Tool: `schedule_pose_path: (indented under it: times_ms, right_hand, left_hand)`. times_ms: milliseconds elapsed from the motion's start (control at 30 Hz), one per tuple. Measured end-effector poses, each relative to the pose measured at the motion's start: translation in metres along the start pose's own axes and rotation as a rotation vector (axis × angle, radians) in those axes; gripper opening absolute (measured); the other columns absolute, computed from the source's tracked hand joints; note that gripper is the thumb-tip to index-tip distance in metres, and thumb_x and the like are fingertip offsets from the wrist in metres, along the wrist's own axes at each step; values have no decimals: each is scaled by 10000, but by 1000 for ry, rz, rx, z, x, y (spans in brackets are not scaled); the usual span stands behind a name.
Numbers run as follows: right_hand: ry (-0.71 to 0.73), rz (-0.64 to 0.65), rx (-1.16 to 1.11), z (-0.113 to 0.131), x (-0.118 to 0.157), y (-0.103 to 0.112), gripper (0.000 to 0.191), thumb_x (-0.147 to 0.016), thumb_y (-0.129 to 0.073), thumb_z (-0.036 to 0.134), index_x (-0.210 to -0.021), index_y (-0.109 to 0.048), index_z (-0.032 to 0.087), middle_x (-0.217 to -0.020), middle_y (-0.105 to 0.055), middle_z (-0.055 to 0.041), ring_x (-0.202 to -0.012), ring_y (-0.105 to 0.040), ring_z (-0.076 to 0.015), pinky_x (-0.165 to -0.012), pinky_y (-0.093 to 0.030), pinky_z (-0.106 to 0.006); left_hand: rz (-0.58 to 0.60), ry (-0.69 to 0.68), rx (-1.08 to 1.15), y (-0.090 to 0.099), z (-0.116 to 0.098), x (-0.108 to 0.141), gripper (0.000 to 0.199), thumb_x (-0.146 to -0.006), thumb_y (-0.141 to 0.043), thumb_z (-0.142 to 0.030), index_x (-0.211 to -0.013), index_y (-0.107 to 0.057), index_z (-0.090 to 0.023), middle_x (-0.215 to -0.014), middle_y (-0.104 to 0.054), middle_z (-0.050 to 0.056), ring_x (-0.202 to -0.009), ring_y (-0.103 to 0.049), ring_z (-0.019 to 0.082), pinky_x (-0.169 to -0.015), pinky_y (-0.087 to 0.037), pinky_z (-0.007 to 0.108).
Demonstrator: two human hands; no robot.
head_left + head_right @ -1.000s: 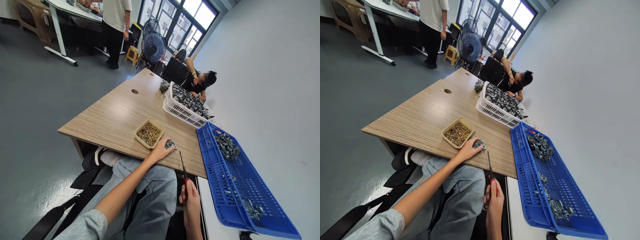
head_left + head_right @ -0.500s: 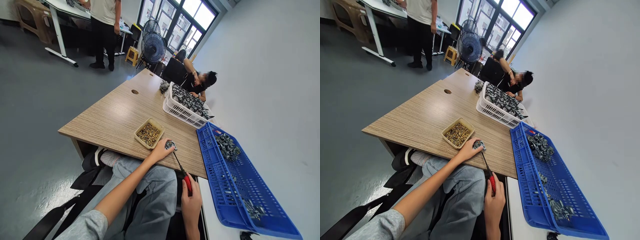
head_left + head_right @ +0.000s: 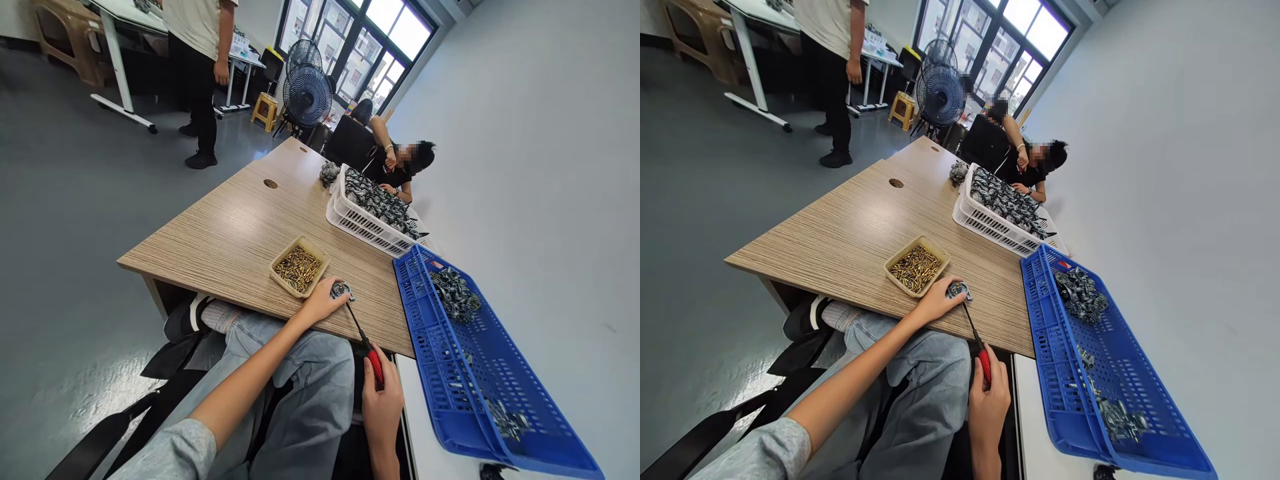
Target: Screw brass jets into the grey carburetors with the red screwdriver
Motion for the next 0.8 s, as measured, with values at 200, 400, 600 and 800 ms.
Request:
schedule_pose_path:
  times_ms: [200,400,600,800]
  right_hand:
    - [-11,10,-1,-6,1,-1,492,-1052,-565,527,-1340,-725,162,-1224,-737,-155,-1103,-699,-271,-905,-529,-360]
    - [-17,13,3,-12,1,-2,500,-1046,-568,542,-1347,-723,174,-1234,-736,-151,-1099,-699,-275,-896,-533,-362]
    - [37,23,52,-12,-3,1,479,-1065,-540,533,-1362,-708,196,-1154,-741,-126,-1045,-698,-266,-914,-527,-381]
    - [90,59,155,-10,-13,12,484,-1069,-514,560,-1363,-703,226,-1121,-747,-113,-1037,-690,-277,-913,-522,-403]
  left_hand:
    - [0,-10,-5,0,0,0,369,-907,-737,-353,-1224,-683,-172,-1198,-761,118,-1135,-705,274,-1055,-541,405]
    - [-8,-10,4,1,-3,0,352,-902,-738,-340,-1209,-692,-174,-1195,-768,119,-1132,-711,283,-1055,-543,417]
    - [-7,-10,1,0,-2,-1,354,-904,-739,-338,-1215,-689,-176,-1204,-765,115,-1138,-710,279,-1060,-538,411]
    - [-7,-16,1,-1,1,-1,353,-906,-746,-345,-1210,-689,-175,-1203,-766,117,-1149,-709,275,-1055,-543,399]
Point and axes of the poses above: each hand's wrist, its own x-axis away from the middle knuckle, its own y-axis out of the back of the hand, z = x × y, the point moved 1 cm from there along -x, towards the middle knuckle
